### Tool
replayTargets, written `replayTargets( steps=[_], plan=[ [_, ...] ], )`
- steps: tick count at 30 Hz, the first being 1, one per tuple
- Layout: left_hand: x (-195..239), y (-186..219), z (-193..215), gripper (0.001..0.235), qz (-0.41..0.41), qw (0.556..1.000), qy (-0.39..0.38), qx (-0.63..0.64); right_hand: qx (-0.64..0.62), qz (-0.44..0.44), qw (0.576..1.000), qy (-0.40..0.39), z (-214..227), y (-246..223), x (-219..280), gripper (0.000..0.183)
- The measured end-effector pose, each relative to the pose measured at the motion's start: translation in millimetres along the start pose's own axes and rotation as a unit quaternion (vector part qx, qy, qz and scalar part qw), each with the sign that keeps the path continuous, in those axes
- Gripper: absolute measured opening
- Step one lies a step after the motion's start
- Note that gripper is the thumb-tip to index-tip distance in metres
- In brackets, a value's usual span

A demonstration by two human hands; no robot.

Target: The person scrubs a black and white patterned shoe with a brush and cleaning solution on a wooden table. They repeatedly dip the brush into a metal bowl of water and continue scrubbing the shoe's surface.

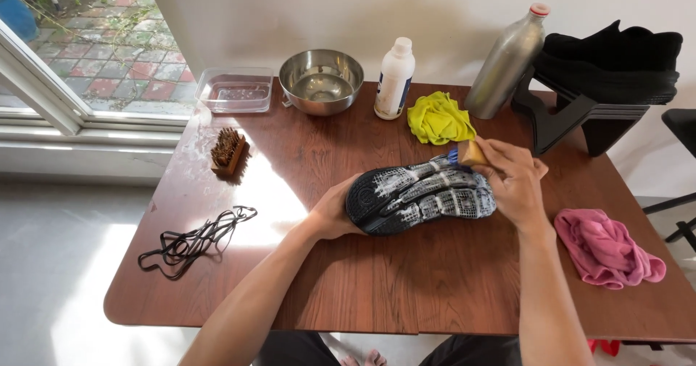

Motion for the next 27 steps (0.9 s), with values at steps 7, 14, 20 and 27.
replayTargets(
  steps=[7,14,20,27],
  plan=[
    [2.5,-0.4,0.1,0.095,0.032,0.999,-0.029,-0.006,-0.059,0.035,0.997,0.038,0.4,-12.4,8.2,0.056],
    [2.3,8.5,0.8,0.09,0.045,0.998,-0.032,0.006,-0.076,0.021,0.997,0.026,4.0,-10.5,13.3,0.05],
    [3.6,6.5,-0.3,0.093,0.066,0.997,-0.041,0.008,-0.107,-0.059,0.992,0.018,3.5,-21.2,15.3,0.044],
    [2.6,7.2,-1.9,0.094,0.068,0.996,-0.052,-0.022,-0.152,-0.064,0.986,0.024,10.1,-32.3,13.4,0.056]
  ],
)
Point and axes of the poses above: each hand's wrist, its own x-axis away from the middle knuckle, its own z-axis out of the back of the hand, y = z × x, the point moved 3 cm from there along -x, towards the middle knuckle, and after that the axes turned 11 degrees about -y, right-handed, at the moved point
